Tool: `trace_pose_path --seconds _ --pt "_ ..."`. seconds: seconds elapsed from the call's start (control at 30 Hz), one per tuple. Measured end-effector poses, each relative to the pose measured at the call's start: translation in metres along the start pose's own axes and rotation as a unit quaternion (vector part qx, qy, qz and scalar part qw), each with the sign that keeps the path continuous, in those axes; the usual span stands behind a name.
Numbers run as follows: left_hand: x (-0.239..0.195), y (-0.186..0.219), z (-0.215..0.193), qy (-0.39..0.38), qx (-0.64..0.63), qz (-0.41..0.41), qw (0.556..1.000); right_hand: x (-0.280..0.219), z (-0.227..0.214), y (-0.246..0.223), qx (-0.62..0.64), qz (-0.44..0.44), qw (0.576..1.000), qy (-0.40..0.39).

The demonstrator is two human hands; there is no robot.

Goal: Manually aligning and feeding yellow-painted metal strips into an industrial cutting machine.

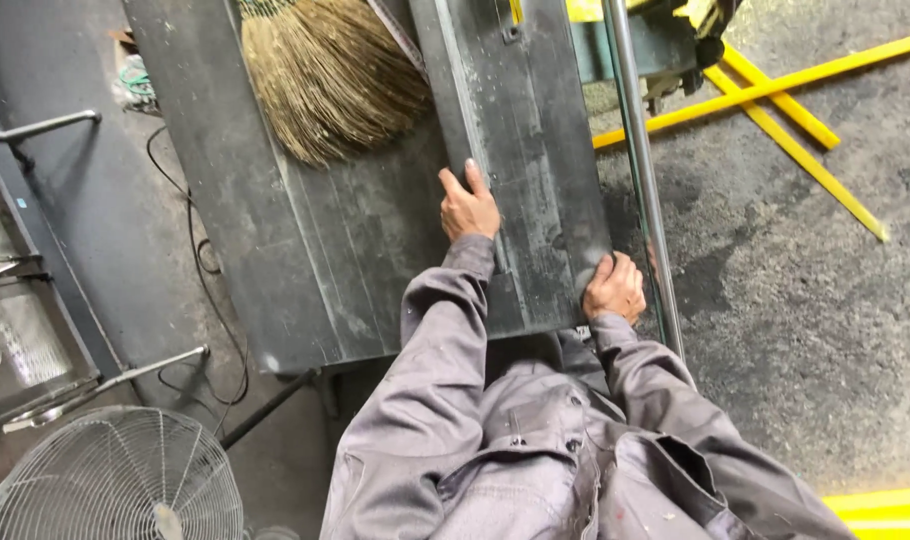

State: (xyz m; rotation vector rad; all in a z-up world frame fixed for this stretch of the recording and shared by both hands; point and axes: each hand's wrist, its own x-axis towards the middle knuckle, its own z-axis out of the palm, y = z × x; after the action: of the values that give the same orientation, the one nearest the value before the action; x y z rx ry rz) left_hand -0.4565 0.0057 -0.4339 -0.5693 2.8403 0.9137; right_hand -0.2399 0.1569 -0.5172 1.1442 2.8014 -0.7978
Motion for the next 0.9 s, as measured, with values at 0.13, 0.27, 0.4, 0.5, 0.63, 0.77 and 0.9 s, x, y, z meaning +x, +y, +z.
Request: trace_pose_path --seconds 0.13,0.27,0.4,0.5,0.63,0.77,0.9 --pt "0.001 -0.002 -0.001 -0.006 0.005 -0.01 1.0 0.0 -0.001 -0.002 -0.007 0.009 1.0 -0.007" --pt "0.002 0.001 -0.003 -0.008 0.02 -0.01 1.0 0.0 0.0 -0.001 -0.008 0.01 1.0 -0.012" --pt "0.0 0.003 -0.004 -0.021 0.009 -0.023 0.999 0.0 0.001 0.001 -0.008 -0.017 1.0 0.016" --pt "-0.001 0.003 -0.005 -0.018 0.004 -0.025 1.0 -0.001 -0.001 0.0 -0.003 0.0 1.0 -0.007" --pt "-0.004 0.011 -0.01 -0.008 0.0 -0.028 1.0 0.001 0.005 0.008 -0.016 0.004 1.0 -0.025" --pt "-0.003 0.014 -0.012 -0.03 -0.001 -0.053 0.998 0.002 0.004 0.007 -0.03 0.015 0.999 -0.038" --pt "0.002 0.001 -0.002 0.012 0.008 -0.016 1.0 0.003 0.007 0.008 -0.028 0.006 0.999 -0.042"
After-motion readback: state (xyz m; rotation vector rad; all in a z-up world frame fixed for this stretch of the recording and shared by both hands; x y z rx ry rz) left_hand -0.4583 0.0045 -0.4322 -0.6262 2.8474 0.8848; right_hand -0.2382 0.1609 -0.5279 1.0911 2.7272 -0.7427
